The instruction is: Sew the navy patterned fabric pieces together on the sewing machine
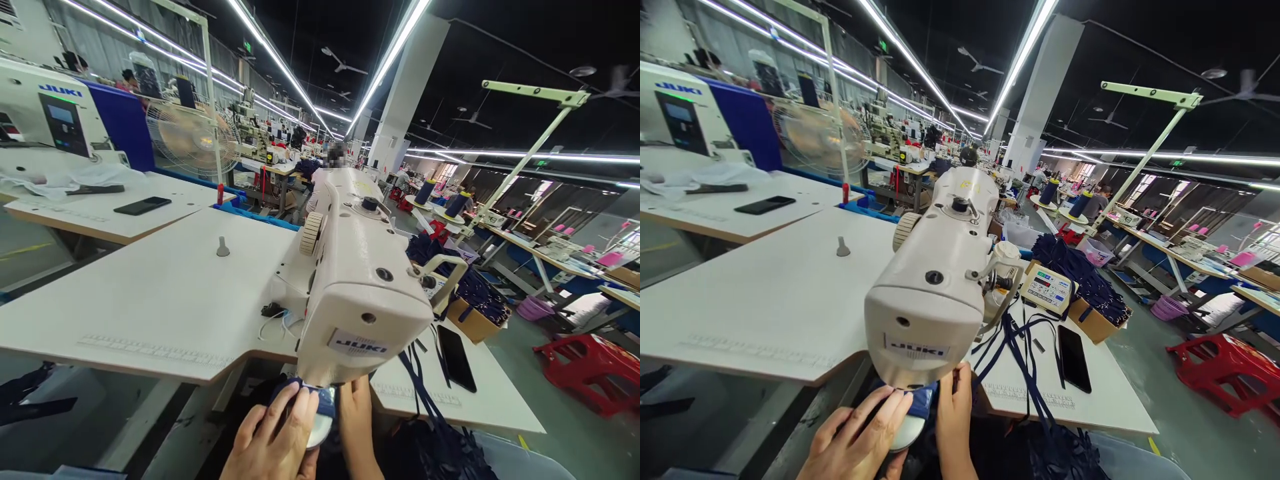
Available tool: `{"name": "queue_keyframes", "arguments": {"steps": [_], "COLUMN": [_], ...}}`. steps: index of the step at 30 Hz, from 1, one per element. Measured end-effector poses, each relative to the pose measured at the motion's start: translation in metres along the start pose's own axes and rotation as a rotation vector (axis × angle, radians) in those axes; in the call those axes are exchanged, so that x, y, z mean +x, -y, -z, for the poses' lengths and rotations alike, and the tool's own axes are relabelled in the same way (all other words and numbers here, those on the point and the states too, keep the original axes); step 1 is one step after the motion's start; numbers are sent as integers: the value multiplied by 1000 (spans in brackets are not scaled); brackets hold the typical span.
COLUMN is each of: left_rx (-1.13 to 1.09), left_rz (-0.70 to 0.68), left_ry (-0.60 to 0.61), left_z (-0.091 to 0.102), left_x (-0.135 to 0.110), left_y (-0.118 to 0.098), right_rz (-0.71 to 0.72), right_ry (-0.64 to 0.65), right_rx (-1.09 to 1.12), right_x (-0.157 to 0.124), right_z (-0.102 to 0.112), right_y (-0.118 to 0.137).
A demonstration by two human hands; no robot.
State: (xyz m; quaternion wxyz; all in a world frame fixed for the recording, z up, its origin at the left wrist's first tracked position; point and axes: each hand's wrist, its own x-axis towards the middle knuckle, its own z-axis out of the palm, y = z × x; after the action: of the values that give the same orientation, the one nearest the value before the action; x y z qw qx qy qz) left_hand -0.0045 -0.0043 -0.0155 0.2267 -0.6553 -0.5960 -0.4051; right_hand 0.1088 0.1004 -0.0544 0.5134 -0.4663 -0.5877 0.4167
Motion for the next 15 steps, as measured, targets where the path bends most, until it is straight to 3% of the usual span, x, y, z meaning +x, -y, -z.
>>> {"name": "queue_keyframes", "arguments": {"steps": [4,7,10,15], "left_rx": [11,17,18,198], "left_rz": [-15,-43,-42,-335], "left_ry": [8,9,9,85], "left_z": [-1,-2,-1,9], "left_x": [-2,-1,2,9], "left_y": [0,-1,0,13], "right_rz": [-78,-126,-89,-28], "right_ry": [-27,188,393,412], "right_rx": [45,59,46,41], "right_x": [-15,-27,-38,-46], "right_z": [-1,-4,-6,2], "right_y": [-44,-56,-43,-6]}}
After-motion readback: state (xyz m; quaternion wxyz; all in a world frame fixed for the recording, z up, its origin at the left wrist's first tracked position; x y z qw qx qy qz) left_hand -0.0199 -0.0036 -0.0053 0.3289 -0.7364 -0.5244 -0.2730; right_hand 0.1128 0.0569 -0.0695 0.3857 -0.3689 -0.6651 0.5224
